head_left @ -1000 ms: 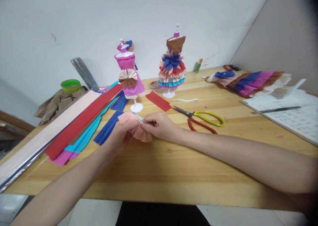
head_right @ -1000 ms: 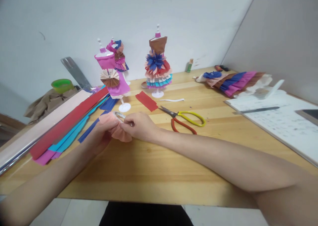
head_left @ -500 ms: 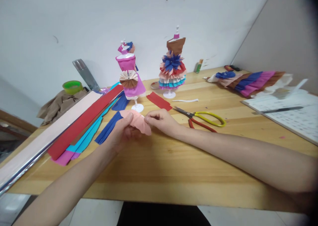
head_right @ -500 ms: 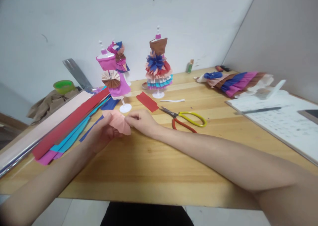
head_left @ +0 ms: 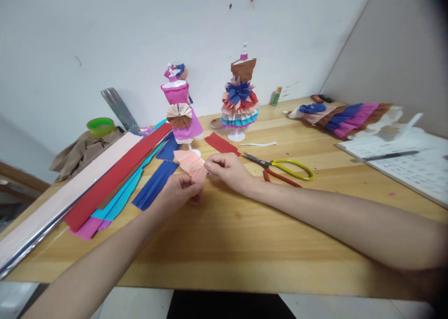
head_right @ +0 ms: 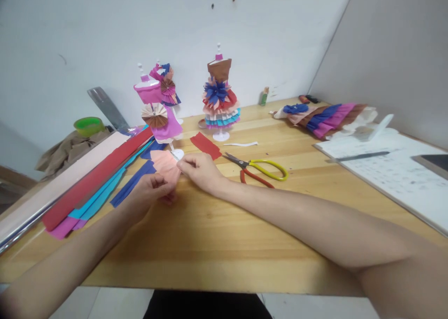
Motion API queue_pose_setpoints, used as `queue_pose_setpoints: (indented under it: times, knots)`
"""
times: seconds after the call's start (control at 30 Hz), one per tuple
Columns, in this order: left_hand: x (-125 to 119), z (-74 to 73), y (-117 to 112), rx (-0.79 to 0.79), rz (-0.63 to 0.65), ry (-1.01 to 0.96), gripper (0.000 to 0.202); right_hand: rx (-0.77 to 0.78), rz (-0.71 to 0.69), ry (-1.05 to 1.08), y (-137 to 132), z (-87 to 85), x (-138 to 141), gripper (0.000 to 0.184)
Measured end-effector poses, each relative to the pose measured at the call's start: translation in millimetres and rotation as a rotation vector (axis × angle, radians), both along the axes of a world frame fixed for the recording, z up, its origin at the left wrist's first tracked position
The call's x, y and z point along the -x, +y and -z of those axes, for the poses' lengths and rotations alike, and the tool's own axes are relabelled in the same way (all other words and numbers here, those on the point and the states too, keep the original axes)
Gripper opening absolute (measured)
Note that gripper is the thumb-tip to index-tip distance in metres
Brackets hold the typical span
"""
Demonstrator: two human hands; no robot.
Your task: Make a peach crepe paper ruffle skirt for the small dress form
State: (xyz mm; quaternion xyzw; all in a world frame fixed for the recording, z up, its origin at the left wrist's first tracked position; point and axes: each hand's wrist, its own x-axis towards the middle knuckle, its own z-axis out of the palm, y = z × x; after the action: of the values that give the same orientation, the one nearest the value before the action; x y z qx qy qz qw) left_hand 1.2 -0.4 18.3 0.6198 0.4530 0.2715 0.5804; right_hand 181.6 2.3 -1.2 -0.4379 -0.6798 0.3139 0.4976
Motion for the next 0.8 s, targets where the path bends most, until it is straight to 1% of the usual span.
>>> queue_pose_setpoints:
  times: [0.13,0.23,0.33,0.43,0.53,0.7,0.8]
  knots:
    - [0,-3.2,-2,0.058,0.022,-0.015,0.038,-0.012,0.026,-0.024,0,0.7,0,0.033]
    - [1,-1.9,-2,0.071,0.006,-0.132,0.042,-0.018,0.025,-0.053,-2,1.2,1,0.032]
    - [2,1.0,-1,0.059,-0.037,-0.224,0.038,-0.026,0.013,-0.059,-1,2.0,1,0.033]
    - [3,3.1,2,0.032,-0.06,-0.202,0.034,-0.034,0.026,-0.034,1,3.6,0,0.034]
    - [4,4.5,3,0.045,-0.048,-0.171,0.032,-0.038,0.039,-0.019,3,5.7,-1,0.034]
    - [5,6.9,3,0.145,0.021,-0.218,0.039,-0.038,0.044,-0.042,1,6.8,1,0.033]
    - [6,7.7,3,0.168,0.017,-0.25,0.037,-0.033,0.053,-0.067,0,6.1,1,0.033]
